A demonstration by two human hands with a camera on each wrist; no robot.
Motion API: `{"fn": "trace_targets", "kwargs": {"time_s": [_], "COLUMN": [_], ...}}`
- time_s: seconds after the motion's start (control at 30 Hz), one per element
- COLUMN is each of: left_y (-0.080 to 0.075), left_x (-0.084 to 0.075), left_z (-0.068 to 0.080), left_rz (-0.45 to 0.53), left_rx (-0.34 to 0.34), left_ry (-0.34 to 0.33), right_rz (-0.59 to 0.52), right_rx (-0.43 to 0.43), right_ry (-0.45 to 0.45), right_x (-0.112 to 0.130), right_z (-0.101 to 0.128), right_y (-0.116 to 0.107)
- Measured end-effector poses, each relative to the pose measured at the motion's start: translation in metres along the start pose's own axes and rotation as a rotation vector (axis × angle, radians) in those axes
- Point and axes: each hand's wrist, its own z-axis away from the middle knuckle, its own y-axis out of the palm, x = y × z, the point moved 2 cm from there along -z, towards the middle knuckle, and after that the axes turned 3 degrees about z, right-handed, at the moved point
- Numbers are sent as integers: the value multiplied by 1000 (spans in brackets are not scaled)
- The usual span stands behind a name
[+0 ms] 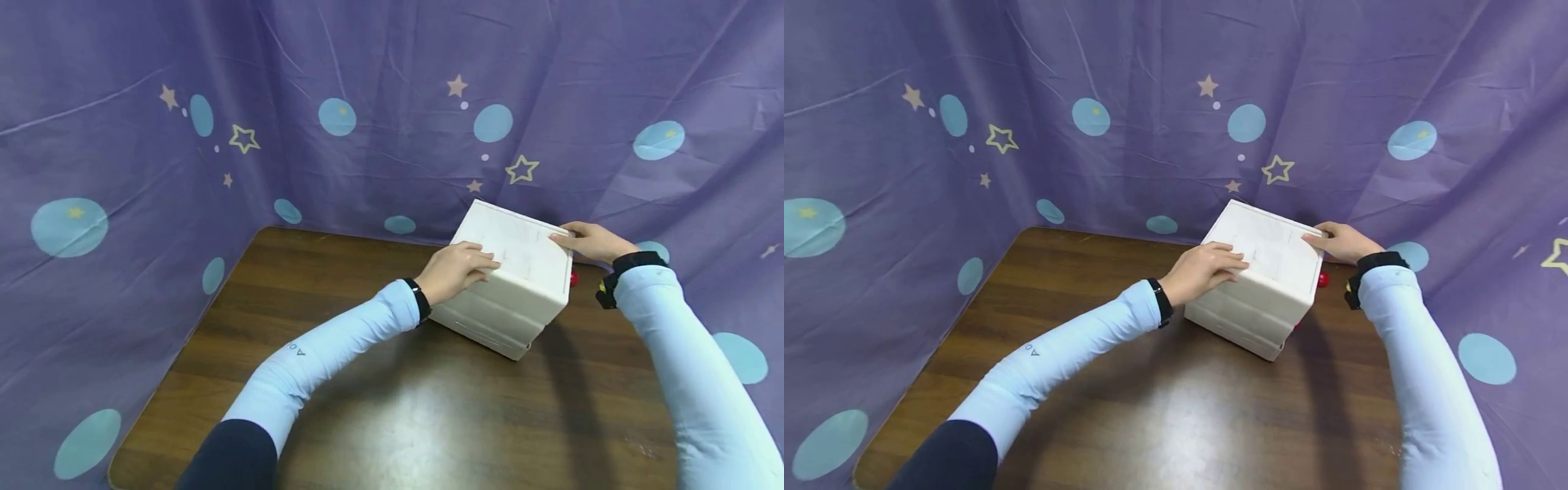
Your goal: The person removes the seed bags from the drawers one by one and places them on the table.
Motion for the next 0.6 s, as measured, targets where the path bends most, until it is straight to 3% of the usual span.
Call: {"fn": "trace_targets", "kwargs": {"time_s": [0.13, 0.2, 0.43, 0.53, 0.6], "left_y": [-9, -14, -25, -23, -20], "left_x": [23, 35, 64, 65, 59], "left_z": [4, 7, 12, 13, 16], "left_rz": [135, 184, 338, 308, 216], "left_rx": [45, 54, 34, 48, 47], "left_ry": [-9, -13, 47, 69, 64], "right_rz": [6, 68, 138, 127, 115], "right_rx": [-48, -91, -208, -227, -217], "right_ry": [-22, -37, -22, -26, -42], "right_x": [9, 16, 39, 40, 38], "right_z": [6, 10, 25, 27, 28], "right_y": [9, 13, 27, 28, 30]}}
